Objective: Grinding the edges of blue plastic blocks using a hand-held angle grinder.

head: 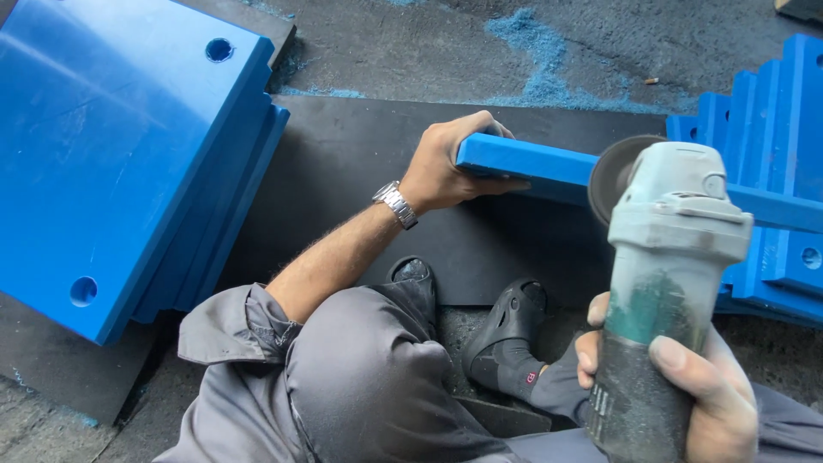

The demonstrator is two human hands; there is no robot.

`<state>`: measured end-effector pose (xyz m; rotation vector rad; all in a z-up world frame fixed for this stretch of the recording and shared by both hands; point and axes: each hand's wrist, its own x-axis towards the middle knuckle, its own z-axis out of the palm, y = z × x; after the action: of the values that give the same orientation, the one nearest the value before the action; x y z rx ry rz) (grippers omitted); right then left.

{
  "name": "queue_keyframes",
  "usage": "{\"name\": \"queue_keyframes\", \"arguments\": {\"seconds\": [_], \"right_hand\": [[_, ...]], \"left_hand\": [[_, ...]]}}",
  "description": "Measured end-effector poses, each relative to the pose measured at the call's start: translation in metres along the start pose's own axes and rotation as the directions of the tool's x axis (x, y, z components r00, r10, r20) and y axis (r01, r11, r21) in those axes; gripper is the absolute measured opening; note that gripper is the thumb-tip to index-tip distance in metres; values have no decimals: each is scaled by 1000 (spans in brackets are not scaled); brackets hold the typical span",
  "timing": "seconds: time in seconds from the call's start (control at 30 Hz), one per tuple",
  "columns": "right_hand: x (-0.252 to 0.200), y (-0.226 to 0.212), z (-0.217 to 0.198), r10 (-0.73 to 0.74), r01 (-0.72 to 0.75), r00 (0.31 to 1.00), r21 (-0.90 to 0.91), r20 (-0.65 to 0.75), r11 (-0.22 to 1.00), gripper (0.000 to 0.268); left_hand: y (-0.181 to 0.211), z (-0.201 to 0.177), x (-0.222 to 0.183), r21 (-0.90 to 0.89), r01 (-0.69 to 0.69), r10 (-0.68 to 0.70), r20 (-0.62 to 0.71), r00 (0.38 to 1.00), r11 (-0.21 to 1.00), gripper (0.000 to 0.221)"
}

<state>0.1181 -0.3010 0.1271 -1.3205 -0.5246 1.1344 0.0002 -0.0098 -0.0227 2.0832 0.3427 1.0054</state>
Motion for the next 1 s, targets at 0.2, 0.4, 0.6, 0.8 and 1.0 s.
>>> {"name": "queue_keyframes", "arguments": {"seconds": [0.2,0.4,0.6,0.8,1.0], "right_hand": [[21,3,39,116,-125,969,27,216,992,59],[12,1,47,128,-142,951,29,281,989,57],[-6,1,34,-9,10,1000,127,-2,992,60],[3,-3,58,98,-146,975,246,197,958,59],[-4,-15,52,184,-242,955,256,232,936,52]], "left_hand": [[-7,1,-3,-31,33,-33,-6,999,999,47],[-11,3,-4,12,-6,6,-29,1000,1000,51],[-1,0,-1,-8,-11,11,-21,1000,1000,51],[-8,-2,-10,9,-55,55,0,999,998,49],[7,-5,-4,62,-1,-2,49,999,998,39]]}}
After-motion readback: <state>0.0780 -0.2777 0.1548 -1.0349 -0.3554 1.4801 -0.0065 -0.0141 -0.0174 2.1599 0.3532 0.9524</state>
